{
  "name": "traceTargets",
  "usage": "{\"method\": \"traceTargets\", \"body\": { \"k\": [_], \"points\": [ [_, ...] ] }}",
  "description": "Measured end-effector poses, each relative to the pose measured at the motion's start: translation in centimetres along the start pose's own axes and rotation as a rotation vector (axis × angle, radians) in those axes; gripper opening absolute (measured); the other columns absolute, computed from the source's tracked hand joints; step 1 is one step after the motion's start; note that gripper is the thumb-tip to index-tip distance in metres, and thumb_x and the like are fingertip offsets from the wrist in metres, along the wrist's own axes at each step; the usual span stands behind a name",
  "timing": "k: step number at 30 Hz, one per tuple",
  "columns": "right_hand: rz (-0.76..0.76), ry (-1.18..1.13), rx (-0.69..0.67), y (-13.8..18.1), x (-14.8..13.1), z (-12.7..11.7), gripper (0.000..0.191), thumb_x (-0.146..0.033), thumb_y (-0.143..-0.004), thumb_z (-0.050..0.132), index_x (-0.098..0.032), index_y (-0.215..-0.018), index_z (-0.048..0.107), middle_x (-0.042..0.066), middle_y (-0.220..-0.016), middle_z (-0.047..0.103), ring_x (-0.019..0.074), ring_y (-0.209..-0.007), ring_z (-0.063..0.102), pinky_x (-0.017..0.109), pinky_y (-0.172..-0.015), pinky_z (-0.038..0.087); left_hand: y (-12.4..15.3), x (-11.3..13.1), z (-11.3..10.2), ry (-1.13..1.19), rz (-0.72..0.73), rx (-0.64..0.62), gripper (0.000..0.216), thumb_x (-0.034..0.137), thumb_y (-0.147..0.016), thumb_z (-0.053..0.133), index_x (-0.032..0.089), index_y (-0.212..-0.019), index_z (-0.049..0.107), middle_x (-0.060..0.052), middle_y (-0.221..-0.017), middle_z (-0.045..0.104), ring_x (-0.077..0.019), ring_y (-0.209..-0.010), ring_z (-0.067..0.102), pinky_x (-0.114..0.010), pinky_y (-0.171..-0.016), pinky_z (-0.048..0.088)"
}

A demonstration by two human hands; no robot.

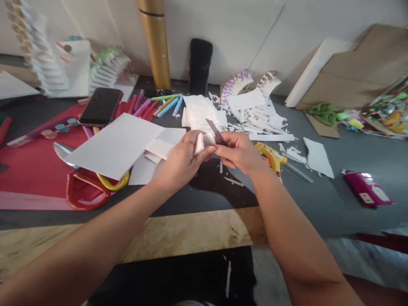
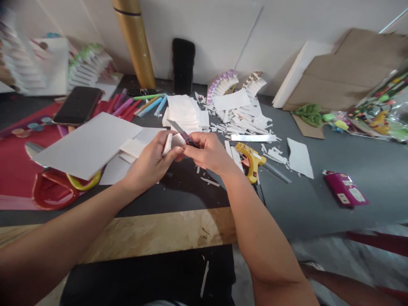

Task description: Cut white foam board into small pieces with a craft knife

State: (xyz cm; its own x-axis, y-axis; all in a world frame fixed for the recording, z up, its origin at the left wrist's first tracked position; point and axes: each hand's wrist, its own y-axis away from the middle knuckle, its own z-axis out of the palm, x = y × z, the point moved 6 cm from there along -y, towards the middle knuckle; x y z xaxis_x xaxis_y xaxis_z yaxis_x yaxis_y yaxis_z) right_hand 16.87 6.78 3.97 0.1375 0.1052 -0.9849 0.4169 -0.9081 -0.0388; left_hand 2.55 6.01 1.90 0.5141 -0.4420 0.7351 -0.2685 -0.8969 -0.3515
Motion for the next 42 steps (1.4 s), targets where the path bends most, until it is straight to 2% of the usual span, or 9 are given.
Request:
{"method": "traceTargets", "body": {
  "k": [4, 8, 11, 14, 17, 20, 27, 39, 42],
  "points": [
    [-0.024, 0.019, -0.063, 0.2, -0.1, 0.4, 0.037, -0.044, -0.088, 0.068, -0.018, -0.064, 0.058, -0.008, -0.044, 0.043, 0.0045, -0.036, 0.035, 0.022, -0.038, 0.021, 0.0, 0.3, -0.1, -0.270, 0.066, -0.046, 0.057, 0.069, -0.088, 0.059, 0.017, -0.111, 0.051, -0.011, -0.092, 0.066, -0.0303, -0.091, 0.066, -0.039, -0.077, 0.051],
    [0.027, 0.125, -0.038, -0.2, 0.6, 0.5, 0.027, -0.033, -0.081, 0.075, -0.016, -0.067, 0.060, -0.007, -0.051, 0.049, 0.0047, -0.043, 0.039, 0.021, -0.041, 0.025, 0.2, 0.4, 0.7, -0.411, 0.042, -0.193, 0.062, 0.068, -0.087, 0.062, 0.013, -0.113, 0.052, -0.015, -0.096, 0.068, -0.0338, -0.092, 0.068, -0.041, -0.075, 0.052],
    [0.108, 0.116, 0.001, -0.5, 1.3, 0.0, 0.017, -0.024, -0.081, 0.070, -0.016, -0.069, 0.061, -0.005, -0.056, 0.053, 0.0053, -0.044, 0.040, 0.022, -0.041, 0.026, 0.2, 0.4, 0.7, -0.325, 0.031, -0.163, 0.075, 0.066, -0.082, 0.070, 0.012, -0.130, 0.048, -0.018, -0.113, 0.067, -0.0346, -0.101, 0.066, -0.042, -0.081, 0.052],
    [0.136, 0.061, 0.077, -0.6, 1.8, -1.4, 0.018, -0.026, -0.080, 0.071, -0.017, -0.071, 0.059, -0.006, -0.056, 0.051, 0.0050, -0.040, 0.036, 0.024, -0.040, 0.022, 0.1, -0.1, 0.2, -0.088, -0.013, -0.053, 0.073, 0.056, -0.086, 0.071, 0.017, -0.142, 0.044, -0.016, -0.130, 0.061, -0.0236, -0.092, 0.066, -0.038, -0.084, 0.052],
    [0.150, 0.096, 0.080, -0.6, 2.6, -2.9, 0.024, -0.034, -0.077, 0.078, -0.018, -0.075, 0.060, -0.008, -0.054, 0.043, 0.0050, -0.041, 0.031, 0.024, -0.042, 0.021, -0.1, -0.8, -0.2, 0.052, -0.079, 0.023, 0.039, 0.034, -0.090, 0.068, 0.019, -0.125, 0.061, -0.008, -0.113, 0.065, -0.0153, -0.076, 0.061, -0.032, -0.077, 0.051],
    [0.193, 0.279, 0.058, -0.7, 3.7, -4.1, 0.027, -0.040, -0.074, 0.081, -0.018, -0.079, 0.067, -0.006, -0.059, 0.048, 0.0077, -0.049, 0.037, 0.024, -0.047, 0.026, -0.1, -0.7, -0.2, 0.020, -0.041, 0.022, 0.013, 0.016, -0.087, 0.063, 0.017, -0.098, 0.069, -0.004, -0.093, 0.063, -0.0144, -0.074, 0.057, -0.029, -0.074, 0.048],
    [0.175, 0.391, 0.081, -0.8, 3.7, -4.3, 0.034, -0.045, -0.074, 0.080, -0.018, -0.093, 0.072, -0.004, -0.067, 0.051, 0.0113, -0.061, 0.042, 0.026, -0.057, 0.030, 0.1, -0.5, 0.2, -0.110, 0.018, -0.012, 0.014, 0.013, -0.090, 0.059, 0.015, -0.099, 0.070, -0.005, -0.094, 0.060, -0.0159, -0.077, 0.056, -0.032, -0.077, 0.049],
    [0.113, 0.575, 0.061, -1.1, 3.1, -3.0, 0.028, -0.042, -0.083, 0.073, -0.018, -0.071, 0.063, -0.005, -0.062, 0.043, 0.0107, -0.061, 0.036, 0.027, -0.057, 0.025, -0.1, -0.8, -0.1, -0.005, -0.065, 0.011, 0.007, 0.017, -0.085, 0.067, 0.017, -0.092, 0.069, -0.005, -0.089, 0.063, -0.0136, -0.071, 0.056, -0.027, -0.066, 0.046],
    [0.120, 0.516, 0.066, -1.0, 3.1, -3.0, 0.029, -0.042, -0.083, 0.073, -0.018, -0.071, 0.061, -0.005, -0.061, 0.041, 0.0098, -0.058, 0.035, 0.026, -0.054, 0.024, -0.1, -1.2, -0.2, 0.131, -0.181, 0.013, 0.009, 0.023, -0.083, 0.070, 0.017, -0.090, 0.069, -0.003, -0.078, 0.063, -0.0121, -0.061, 0.055, -0.025, -0.055, 0.042]
  ]
}}
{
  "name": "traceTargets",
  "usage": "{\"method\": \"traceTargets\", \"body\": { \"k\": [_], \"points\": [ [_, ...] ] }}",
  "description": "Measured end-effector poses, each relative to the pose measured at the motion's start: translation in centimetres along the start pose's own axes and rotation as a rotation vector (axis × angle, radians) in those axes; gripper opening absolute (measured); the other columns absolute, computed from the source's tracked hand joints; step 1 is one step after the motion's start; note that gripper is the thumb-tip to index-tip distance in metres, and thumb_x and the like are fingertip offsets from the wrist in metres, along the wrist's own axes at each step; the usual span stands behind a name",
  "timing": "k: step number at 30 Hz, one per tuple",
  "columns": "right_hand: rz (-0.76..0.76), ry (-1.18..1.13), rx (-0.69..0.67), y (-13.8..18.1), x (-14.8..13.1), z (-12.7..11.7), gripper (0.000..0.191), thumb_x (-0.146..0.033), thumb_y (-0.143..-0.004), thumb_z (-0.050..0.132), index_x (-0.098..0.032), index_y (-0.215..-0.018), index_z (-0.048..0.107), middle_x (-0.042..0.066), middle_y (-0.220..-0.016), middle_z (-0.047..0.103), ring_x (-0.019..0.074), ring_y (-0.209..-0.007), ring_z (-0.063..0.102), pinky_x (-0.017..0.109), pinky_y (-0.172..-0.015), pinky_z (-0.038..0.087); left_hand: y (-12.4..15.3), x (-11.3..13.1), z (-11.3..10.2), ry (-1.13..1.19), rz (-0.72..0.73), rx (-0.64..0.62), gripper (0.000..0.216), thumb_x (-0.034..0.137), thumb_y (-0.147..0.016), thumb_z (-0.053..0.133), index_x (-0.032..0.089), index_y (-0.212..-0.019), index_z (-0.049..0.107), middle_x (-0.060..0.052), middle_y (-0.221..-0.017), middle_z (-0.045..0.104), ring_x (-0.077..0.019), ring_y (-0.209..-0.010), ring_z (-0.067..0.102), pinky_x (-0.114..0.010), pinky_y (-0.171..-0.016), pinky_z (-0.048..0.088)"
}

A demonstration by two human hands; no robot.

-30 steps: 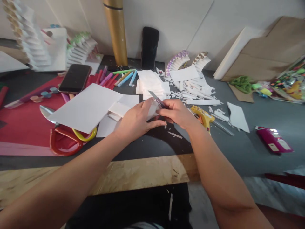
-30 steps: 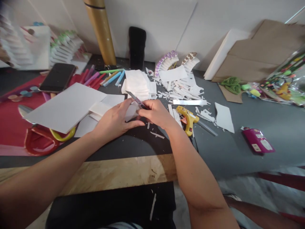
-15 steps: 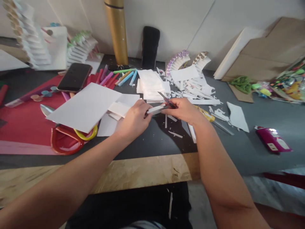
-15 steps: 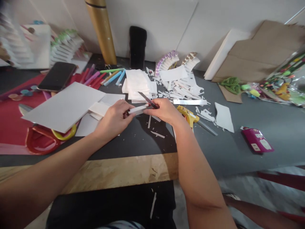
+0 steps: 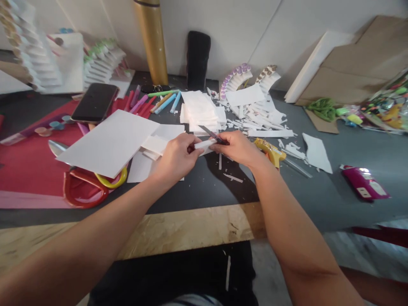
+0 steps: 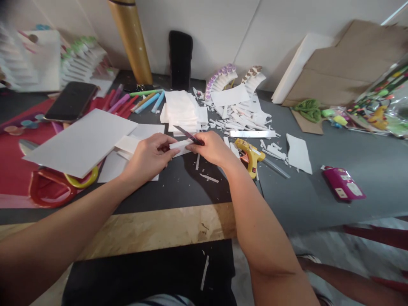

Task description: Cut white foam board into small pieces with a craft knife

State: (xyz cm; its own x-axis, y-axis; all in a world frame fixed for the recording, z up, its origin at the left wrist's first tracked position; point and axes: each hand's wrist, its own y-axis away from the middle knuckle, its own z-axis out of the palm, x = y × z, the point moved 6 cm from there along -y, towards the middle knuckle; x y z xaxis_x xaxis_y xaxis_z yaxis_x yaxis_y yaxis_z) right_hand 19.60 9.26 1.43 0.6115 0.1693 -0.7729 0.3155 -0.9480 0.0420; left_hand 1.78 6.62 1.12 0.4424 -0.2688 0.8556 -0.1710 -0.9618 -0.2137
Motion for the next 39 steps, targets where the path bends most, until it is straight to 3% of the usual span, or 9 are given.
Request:
{"method": "traceTargets", "body": {
  "k": [4, 7, 13, 16, 21, 24, 27, 32, 39],
  "points": [
    [0.114, -0.294, 0.002, 0.2, 0.6, -0.2, 0.039, -0.052, -0.077, 0.080, -0.019, -0.073, 0.061, -0.007, -0.056, 0.036, 0.0072, -0.049, 0.029, 0.025, -0.046, 0.018, 0.0, -1.1, 0.5, 0.393, -0.284, -0.062, 0.017, 0.029, -0.077, 0.075, 0.016, -0.087, 0.070, 0.002, -0.054, 0.055, -0.0093, -0.042, 0.045, -0.022, -0.039, 0.030],
    [0.203, -0.527, -0.044, 0.5, 0.6, -0.1, 0.044, -0.054, -0.072, 0.084, -0.019, -0.070, 0.057, -0.009, -0.054, 0.032, 0.0043, -0.045, 0.021, 0.024, -0.042, 0.010, 0.2, -1.0, 1.2, 0.698, -0.407, -0.100, 0.013, 0.023, -0.069, 0.078, 0.015, -0.074, 0.069, 0.001, -0.052, 0.053, -0.0077, -0.042, 0.044, -0.021, -0.036, 0.029],
    [0.283, -0.653, -0.165, 0.9, 0.0, 0.9, 0.043, -0.048, -0.069, 0.088, -0.019, -0.070, 0.056, -0.009, -0.053, 0.037, 0.0024, -0.041, 0.020, 0.022, -0.038, 0.005, 0.6, -0.8, 1.9, 0.781, -0.483, -0.170, 0.016, 0.021, -0.067, 0.080, 0.014, -0.076, 0.069, 0.001, -0.051, 0.052, -0.0080, -0.042, 0.044, -0.020, -0.037, 0.032],
    [0.307, -0.626, -0.140, 0.8, 0.2, 0.8, 0.043, -0.046, -0.070, 0.088, -0.019, -0.069, 0.055, -0.007, -0.054, 0.040, 0.0023, -0.040, 0.023, 0.022, -0.037, 0.007, 0.6, -0.6, 1.5, 0.599, -0.382, -0.151, 0.020, 0.027, -0.074, 0.075, 0.017, -0.090, 0.068, 0.002, -0.058, 0.055, -0.0098, -0.046, 0.048, -0.022, -0.041, 0.035],
    [0.323, -0.527, -0.099, 0.4, 1.3, 0.8, 0.043, -0.046, -0.073, 0.086, -0.019, -0.066, 0.053, -0.007, -0.051, 0.040, 0.0031, -0.039, 0.025, 0.022, -0.036, 0.009, 0.6, 1.4, 0.4, -0.065, 0.113, -0.082, 0.025, 0.037, -0.083, 0.069, 0.018, -0.100, 0.066, -0.007, -0.099, 0.064, -0.0181, -0.081, 0.060, -0.029, -0.068, 0.049],
    [0.310, -0.479, -0.094, 0.4, 1.5, 0.9, 0.042, -0.046, -0.076, 0.084, -0.019, -0.066, 0.053, -0.007, -0.050, 0.040, 0.0038, -0.039, 0.026, 0.023, -0.037, 0.010, 0.9, 1.9, 0.7, -0.241, 0.273, -0.115, 0.026, 0.035, -0.083, 0.070, 0.019, -0.101, 0.063, -0.007, -0.102, 0.064, -0.0241, -0.098, 0.060, -0.036, -0.083, 0.049],
    [0.265, -0.441, -0.119, 0.4, 1.2, 1.1, 0.039, -0.045, -0.080, 0.081, -0.019, -0.067, 0.055, -0.007, -0.050, 0.040, 0.0043, -0.041, 0.028, 0.023, -0.038, 0.013, 1.1, 2.2, 0.9, -0.304, 0.340, -0.114, 0.022, 0.031, -0.084, 0.068, 0.019, -0.100, 0.060, -0.006, -0.100, 0.064, -0.0250, -0.100, 0.060, -0.038, -0.089, 0.048],
    [0.208, -0.350, -0.141, 0.4, 0.8, 1.4, 0.037, -0.048, -0.084, 0.075, -0.020, -0.068, 0.057, -0.006, -0.051, 0.038, 0.0065, -0.044, 0.029, 0.025, -0.042, 0.017, 1.2, 2.4, 1.4, -0.381, 0.381, -0.126, 0.015, 0.023, -0.084, 0.063, 0.018, -0.097, 0.059, -0.007, -0.098, 0.064, -0.0233, -0.091, 0.060, -0.035, -0.080, 0.047],
    [0.211, -0.020, -0.066, 0.4, 0.2, 0.7, 0.041, -0.053, -0.086, 0.071, -0.020, -0.065, 0.055, -0.004, -0.053, 0.036, 0.0097, -0.049, 0.032, 0.028, -0.048, 0.019, 1.1, 2.1, 1.8, -0.459, 0.431, -0.137, 0.012, 0.019, -0.086, 0.061, 0.015, -0.097, 0.060, -0.008, -0.094, 0.063, -0.0228, -0.086, 0.060, -0.035, -0.078, 0.049]
  ]
}}
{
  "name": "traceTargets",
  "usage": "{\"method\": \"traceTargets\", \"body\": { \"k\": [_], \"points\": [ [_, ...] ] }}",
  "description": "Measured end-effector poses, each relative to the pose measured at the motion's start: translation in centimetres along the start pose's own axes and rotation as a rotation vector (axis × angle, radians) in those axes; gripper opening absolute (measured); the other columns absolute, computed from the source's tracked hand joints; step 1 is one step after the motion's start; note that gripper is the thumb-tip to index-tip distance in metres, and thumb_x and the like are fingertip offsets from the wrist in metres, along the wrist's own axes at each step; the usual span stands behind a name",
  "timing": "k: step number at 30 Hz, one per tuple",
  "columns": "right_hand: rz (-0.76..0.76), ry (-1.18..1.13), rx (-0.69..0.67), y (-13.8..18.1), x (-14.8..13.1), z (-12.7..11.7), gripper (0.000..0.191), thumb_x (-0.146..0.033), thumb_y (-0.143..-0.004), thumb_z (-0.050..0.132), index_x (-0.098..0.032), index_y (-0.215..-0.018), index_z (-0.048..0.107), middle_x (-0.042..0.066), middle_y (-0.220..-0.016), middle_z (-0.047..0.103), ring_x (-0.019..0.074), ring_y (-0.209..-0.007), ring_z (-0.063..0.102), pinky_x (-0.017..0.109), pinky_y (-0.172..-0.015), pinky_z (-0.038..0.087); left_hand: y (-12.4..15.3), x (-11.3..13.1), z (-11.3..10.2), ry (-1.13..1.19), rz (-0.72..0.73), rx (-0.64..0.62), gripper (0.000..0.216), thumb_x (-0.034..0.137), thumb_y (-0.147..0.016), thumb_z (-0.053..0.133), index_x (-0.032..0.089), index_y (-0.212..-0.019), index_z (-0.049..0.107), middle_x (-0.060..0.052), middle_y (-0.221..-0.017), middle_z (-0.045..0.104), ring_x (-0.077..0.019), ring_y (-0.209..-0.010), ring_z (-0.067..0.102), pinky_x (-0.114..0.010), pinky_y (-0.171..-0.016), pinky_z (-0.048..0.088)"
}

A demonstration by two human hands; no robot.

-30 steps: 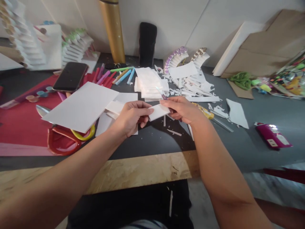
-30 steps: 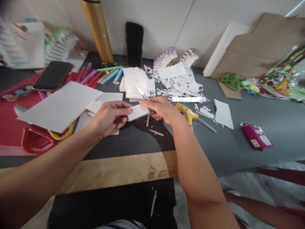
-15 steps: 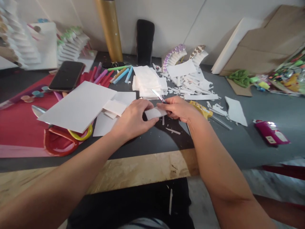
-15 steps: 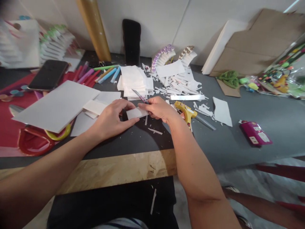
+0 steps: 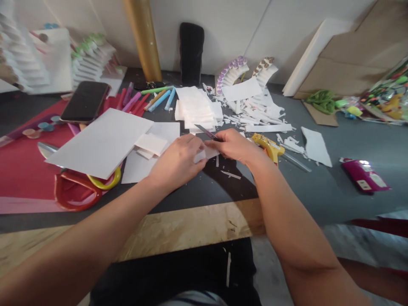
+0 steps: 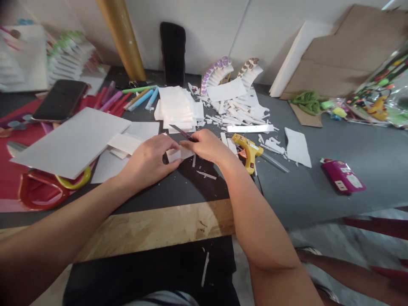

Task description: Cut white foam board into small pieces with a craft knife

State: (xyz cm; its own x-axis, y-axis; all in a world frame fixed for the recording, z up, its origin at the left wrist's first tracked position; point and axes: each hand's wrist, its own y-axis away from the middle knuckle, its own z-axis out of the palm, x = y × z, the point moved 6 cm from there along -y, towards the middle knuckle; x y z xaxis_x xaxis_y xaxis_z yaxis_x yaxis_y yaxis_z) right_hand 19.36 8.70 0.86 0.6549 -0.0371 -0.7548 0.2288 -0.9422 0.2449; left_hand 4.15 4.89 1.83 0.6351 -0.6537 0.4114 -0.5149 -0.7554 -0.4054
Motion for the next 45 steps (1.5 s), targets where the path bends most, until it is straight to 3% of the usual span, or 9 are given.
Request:
{"method": "traceTargets", "body": {
  "k": [6, 10, 14, 21, 26, 30, 33, 38, 45],
  "points": [
    [-0.004, 0.324, 0.137, 0.6, -1.0, -1.0, 0.030, -0.044, -0.084, 0.071, -0.020, -0.072, 0.057, 0.000, -0.067, 0.057, 0.0127, -0.060, 0.046, 0.029, -0.054, 0.026, -0.1, 1.3, 0.6, -0.215, 0.144, -0.044, 0.007, 0.016, -0.091, 0.055, 0.012, -0.094, 0.061, -0.012, -0.094, 0.064, -0.0279, -0.094, 0.060, -0.040, -0.083, 0.051],
    [0.077, 0.390, 0.092, 0.8, -0.5, -1.5, 0.040, -0.055, -0.081, 0.071, -0.019, -0.069, 0.059, 0.000, -0.063, 0.059, 0.0137, -0.058, 0.048, 0.029, -0.055, 0.027, -0.4, 1.7, 0.8, -0.295, 0.146, -0.090, 0.007, 0.016, -0.091, 0.056, 0.010, -0.091, 0.061, -0.013, -0.091, 0.063, -0.0291, -0.091, 0.060, -0.041, -0.082, 0.052],
    [0.106, 0.308, 0.039, 0.8, 0.1, -1.7, 0.045, -0.057, -0.079, 0.074, -0.018, -0.064, 0.059, 0.000, -0.061, 0.060, 0.0131, -0.057, 0.051, 0.029, -0.056, 0.030, -0.4, 1.8, 0.8, -0.300, 0.155, -0.086, 0.007, 0.017, -0.092, 0.057, 0.011, -0.090, 0.061, -0.013, -0.091, 0.062, -0.0290, -0.091, 0.059, -0.041, -0.083, 0.052],
    [0.012, 0.145, 0.084, 0.4, -0.1, -1.3, 0.029, -0.044, -0.081, 0.075, -0.018, -0.074, 0.065, -0.001, -0.062, 0.061, 0.0126, -0.058, 0.053, 0.027, -0.055, 0.033, 0.0, 0.6, 0.0, -0.221, 0.098, -0.052, 0.014, 0.018, -0.092, 0.056, 0.011, -0.102, 0.064, -0.013, -0.096, 0.065, -0.0293, -0.096, 0.060, -0.043, -0.086, 0.051],
    [0.074, 0.210, -0.029, 0.7, -0.1, -1.1, 0.032, -0.045, -0.083, 0.072, -0.018, -0.069, 0.065, 0.001, -0.061, 0.064, 0.0134, -0.057, 0.055, 0.028, -0.055, 0.034, -0.1, 0.2, -0.2, -0.224, 0.071, -0.106, 0.017, 0.018, -0.091, 0.058, 0.010, -0.103, 0.067, -0.014, -0.098, 0.065, -0.0296, -0.098, 0.060, -0.043, -0.088, 0.051],
    [0.166, 0.331, 0.123, 0.9, 0.6, -2.9, 0.040, -0.049, -0.086, 0.067, -0.019, -0.060, 0.061, 0.004, -0.057, 0.062, 0.0147, -0.054, 0.053, 0.030, -0.054, 0.033, -0.2, 0.4, -0.2, -0.238, 0.083, -0.132, 0.016, 0.017, -0.092, 0.057, 0.012, -0.100, 0.070, -0.013, -0.094, 0.064, -0.0287, -0.093, 0.059, -0.043, -0.083, 0.052],
    [0.168, 0.206, 0.231, 0.8, 1.0, -3.4, 0.037, -0.048, -0.088, 0.064, -0.018, -0.066, 0.065, 0.004, -0.056, 0.061, 0.0137, -0.051, 0.051, 0.030, -0.053, 0.035, -0.2, 0.6, -0.3, -0.235, 0.098, -0.134, 0.016, 0.016, -0.092, 0.057, 0.012, -0.099, 0.071, -0.012, -0.092, 0.064, -0.0278, -0.092, 0.059, -0.042, -0.082, 0.052],
    [0.104, 0.066, 0.069, 0.2, 0.6, -1.2, 0.038, -0.050, -0.083, 0.069, -0.017, -0.065, 0.065, 0.003, -0.057, 0.062, 0.0122, -0.050, 0.050, 0.028, -0.052, 0.035, -0.2, 0.7, -0.4, -0.229, 0.123, -0.127, 0.013, 0.016, -0.092, 0.059, 0.012, -0.094, 0.072, -0.012, -0.090, 0.063, -0.0257, -0.087, 0.058, -0.039, -0.077, 0.052],
    [0.116, 0.112, 0.034, 0.1, 0.2, -0.6, 0.038, -0.046, -0.082, 0.072, -0.018, -0.059, 0.062, 0.003, -0.057, 0.063, 0.0121, -0.051, 0.049, 0.028, -0.053, 0.034, 0.1, 0.5, -0.1, -0.248, 0.168, -0.139, 0.024, 0.020, -0.097, 0.052, 0.014, -0.094, 0.076, -0.013, -0.090, 0.064, -0.0249, -0.089, 0.059, -0.039, -0.079, 0.052]
  ]
}}
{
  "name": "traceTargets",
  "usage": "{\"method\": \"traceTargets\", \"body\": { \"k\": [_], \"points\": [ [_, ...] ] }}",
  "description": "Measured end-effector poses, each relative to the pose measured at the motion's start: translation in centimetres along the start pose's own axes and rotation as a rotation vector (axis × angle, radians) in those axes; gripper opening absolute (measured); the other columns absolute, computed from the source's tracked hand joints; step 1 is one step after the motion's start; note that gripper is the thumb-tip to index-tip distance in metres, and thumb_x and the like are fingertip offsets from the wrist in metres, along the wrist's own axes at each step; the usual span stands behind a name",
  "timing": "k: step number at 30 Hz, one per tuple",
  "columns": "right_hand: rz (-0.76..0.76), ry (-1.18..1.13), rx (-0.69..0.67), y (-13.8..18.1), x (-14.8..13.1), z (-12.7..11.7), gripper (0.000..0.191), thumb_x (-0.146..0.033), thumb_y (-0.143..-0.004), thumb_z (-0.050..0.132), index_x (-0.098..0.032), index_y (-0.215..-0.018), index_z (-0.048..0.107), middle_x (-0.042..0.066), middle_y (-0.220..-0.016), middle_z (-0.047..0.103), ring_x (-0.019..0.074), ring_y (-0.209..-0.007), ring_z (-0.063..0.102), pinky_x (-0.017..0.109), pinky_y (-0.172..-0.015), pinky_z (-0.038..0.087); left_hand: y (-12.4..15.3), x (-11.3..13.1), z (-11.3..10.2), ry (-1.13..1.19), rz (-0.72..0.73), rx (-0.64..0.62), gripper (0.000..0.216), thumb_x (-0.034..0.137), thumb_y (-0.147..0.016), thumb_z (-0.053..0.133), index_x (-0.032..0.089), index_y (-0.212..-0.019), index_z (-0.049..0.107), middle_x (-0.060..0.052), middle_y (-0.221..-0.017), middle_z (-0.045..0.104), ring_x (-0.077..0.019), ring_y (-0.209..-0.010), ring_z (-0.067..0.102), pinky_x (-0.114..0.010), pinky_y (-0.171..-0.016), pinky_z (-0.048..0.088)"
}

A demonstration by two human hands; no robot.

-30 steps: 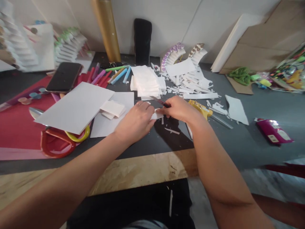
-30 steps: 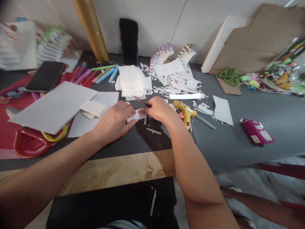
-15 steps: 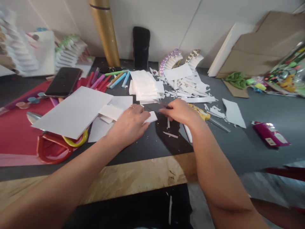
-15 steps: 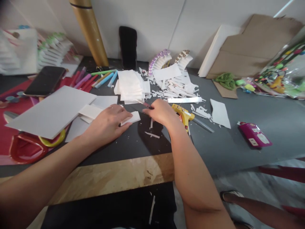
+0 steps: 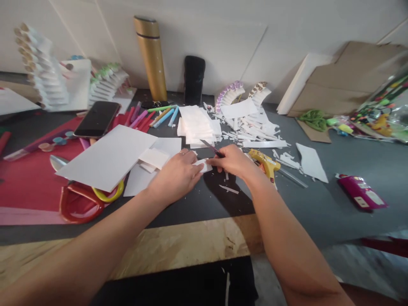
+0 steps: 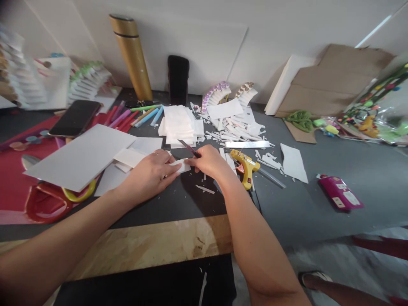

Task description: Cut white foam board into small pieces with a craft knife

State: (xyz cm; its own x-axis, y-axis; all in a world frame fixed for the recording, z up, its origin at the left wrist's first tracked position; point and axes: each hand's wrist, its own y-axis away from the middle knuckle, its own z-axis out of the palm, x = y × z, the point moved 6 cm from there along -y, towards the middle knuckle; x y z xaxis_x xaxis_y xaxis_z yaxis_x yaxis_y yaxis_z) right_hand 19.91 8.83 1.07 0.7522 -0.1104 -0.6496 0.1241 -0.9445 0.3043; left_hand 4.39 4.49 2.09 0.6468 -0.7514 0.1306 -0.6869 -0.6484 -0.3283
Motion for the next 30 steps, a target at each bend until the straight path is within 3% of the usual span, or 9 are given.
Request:
{"method": "traceTargets", "body": {
  "k": [12, 17, 20, 22, 24, 27, 30],
  "points": [
    [-0.037, 0.003, -0.027, 0.0, 0.1, 0.2, 0.039, -0.052, -0.082, 0.071, -0.018, -0.065, 0.063, 0.003, -0.061, 0.066, 0.0113, -0.050, 0.049, 0.026, -0.051, 0.034, 0.2, -0.2, -0.1, 0.067, 0.018, 0.032, 0.025, 0.018, -0.095, 0.051, 0.015, -0.099, 0.075, -0.012, -0.093, 0.063, -0.0237, -0.089, 0.058, -0.039, -0.081, 0.051],
    [-0.029, 0.010, -0.026, -0.2, 0.2, 0.4, 0.033, -0.047, -0.080, 0.075, -0.019, -0.068, 0.062, 0.000, -0.057, 0.063, 0.0111, -0.049, 0.049, 0.025, -0.050, 0.034, 0.1, -0.6, -0.2, 0.069, -0.002, -0.028, 0.023, 0.017, -0.093, 0.054, 0.015, -0.098, 0.076, -0.013, -0.098, 0.066, -0.0257, -0.094, 0.060, -0.039, -0.082, 0.051],
    [-0.010, 0.011, -0.028, -0.2, 0.1, 0.5, 0.029, -0.042, -0.082, 0.073, -0.019, -0.068, 0.062, 0.000, -0.056, 0.062, 0.0108, -0.048, 0.047, 0.026, -0.050, 0.034, 0.2, -1.3, -0.9, 0.151, 0.003, -0.127, 0.024, 0.018, -0.089, 0.059, 0.018, -0.108, 0.074, -0.011, -0.105, 0.070, -0.0250, -0.098, 0.064, -0.036, -0.084, 0.051],
    [-0.006, 0.012, -0.032, -0.1, 0.0, 0.6, 0.029, -0.040, -0.083, 0.072, -0.018, -0.067, 0.061, -0.001, -0.055, 0.061, 0.0104, -0.047, 0.047, 0.026, -0.050, 0.034, 0.5, -2.0, -1.5, 0.202, -0.024, -0.193, 0.037, 0.014, -0.090, 0.054, 0.018, -0.125, 0.067, -0.009, -0.111, 0.072, -0.0229, -0.102, 0.066, -0.033, -0.085, 0.051],
    [0.001, 0.013, -0.034, -0.1, 0.0, 0.7, 0.030, -0.040, -0.083, 0.072, -0.018, -0.066, 0.061, -0.001, -0.054, 0.060, 0.0101, -0.047, 0.046, 0.026, -0.050, 0.033, 0.7, -2.8, -2.0, 0.187, -0.078, -0.196, 0.045, 0.007, -0.089, 0.047, 0.018, -0.129, 0.064, -0.008, -0.116, 0.073, -0.0221, -0.105, 0.067, -0.032, -0.086, 0.051],
    [0.020, 0.024, -0.032, -0.1, 0.0, 0.7, 0.030, -0.039, -0.083, 0.073, -0.018, -0.066, 0.061, -0.001, -0.055, 0.061, 0.0097, -0.047, 0.045, 0.026, -0.049, 0.033, 0.6, -3.6, -2.0, 0.131, -0.131, -0.162, 0.037, 0.006, -0.089, 0.044, 0.017, -0.109, 0.073, -0.008, -0.106, 0.074, -0.0229, -0.101, 0.067, -0.034, -0.086, 0.051],
    [0.033, 0.024, -0.024, -0.2, 0.3, 0.7, 0.031, -0.041, -0.081, 0.075, -0.018, -0.067, 0.060, -0.001, -0.056, 0.060, 0.0095, -0.046, 0.044, 0.026, -0.047, 0.032, 0.4, -3.5, -1.4, 0.194, -0.088, -0.132, 0.029, 0.010, -0.091, 0.047, 0.017, -0.090, 0.074, -0.008, -0.095, 0.073, -0.0216, -0.095, 0.067, -0.034, -0.085, 0.051]
  ]
}}
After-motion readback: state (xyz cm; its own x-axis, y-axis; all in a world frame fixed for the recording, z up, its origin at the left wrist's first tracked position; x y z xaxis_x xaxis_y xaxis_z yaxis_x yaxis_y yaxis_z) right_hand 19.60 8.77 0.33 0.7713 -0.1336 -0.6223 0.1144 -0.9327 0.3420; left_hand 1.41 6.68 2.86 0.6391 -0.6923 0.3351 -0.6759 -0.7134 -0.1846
